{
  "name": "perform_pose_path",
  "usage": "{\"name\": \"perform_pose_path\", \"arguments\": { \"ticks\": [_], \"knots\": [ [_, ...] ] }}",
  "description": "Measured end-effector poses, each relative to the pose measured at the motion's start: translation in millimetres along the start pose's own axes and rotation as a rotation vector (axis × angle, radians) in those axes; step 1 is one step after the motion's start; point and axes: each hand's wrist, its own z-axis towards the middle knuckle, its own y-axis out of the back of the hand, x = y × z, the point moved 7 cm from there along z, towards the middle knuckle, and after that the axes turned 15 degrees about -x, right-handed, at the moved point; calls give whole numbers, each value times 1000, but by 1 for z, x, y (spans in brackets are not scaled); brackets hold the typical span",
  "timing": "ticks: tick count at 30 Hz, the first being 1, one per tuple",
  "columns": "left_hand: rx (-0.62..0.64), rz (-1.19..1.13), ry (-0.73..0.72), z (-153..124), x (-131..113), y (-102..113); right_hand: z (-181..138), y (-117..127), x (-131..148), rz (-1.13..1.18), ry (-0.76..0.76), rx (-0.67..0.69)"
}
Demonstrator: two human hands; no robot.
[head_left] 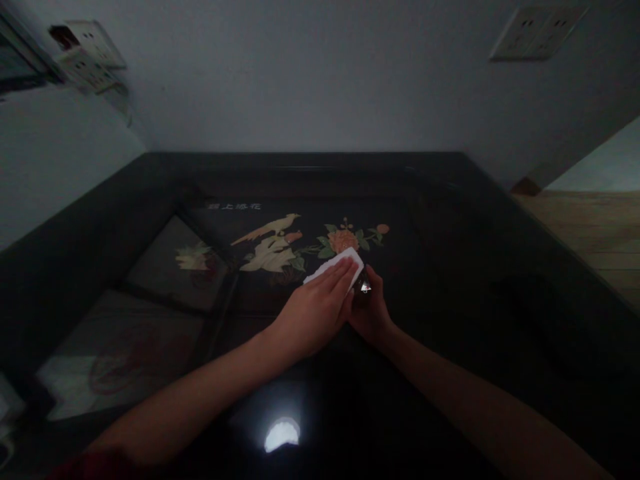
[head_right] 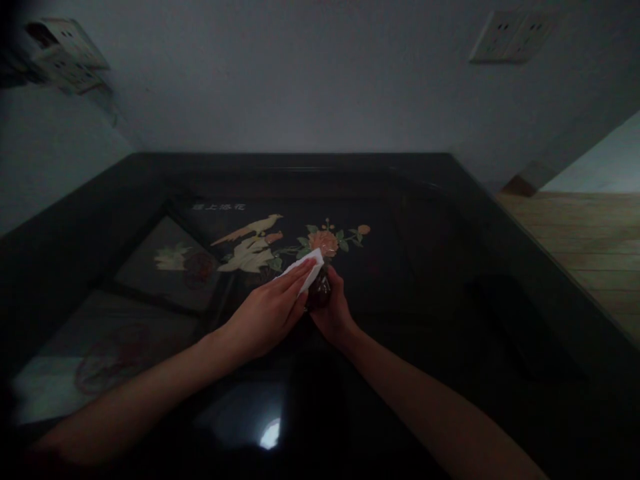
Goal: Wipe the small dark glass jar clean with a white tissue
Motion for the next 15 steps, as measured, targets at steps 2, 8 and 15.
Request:
{"name": "perform_pose_path", "arguments": {
  "ticks": [2,8,15],
  "knots": [
    [3,84,-9,-1,1,3,-1,-2,2,10,-8,16],
    [8,216,-59,-7,-16,18,0,2,2,-51,-56,9],
    [-9,15,-79,-7,-30,18,5,3,1,-47,4,44]
  ]
}}
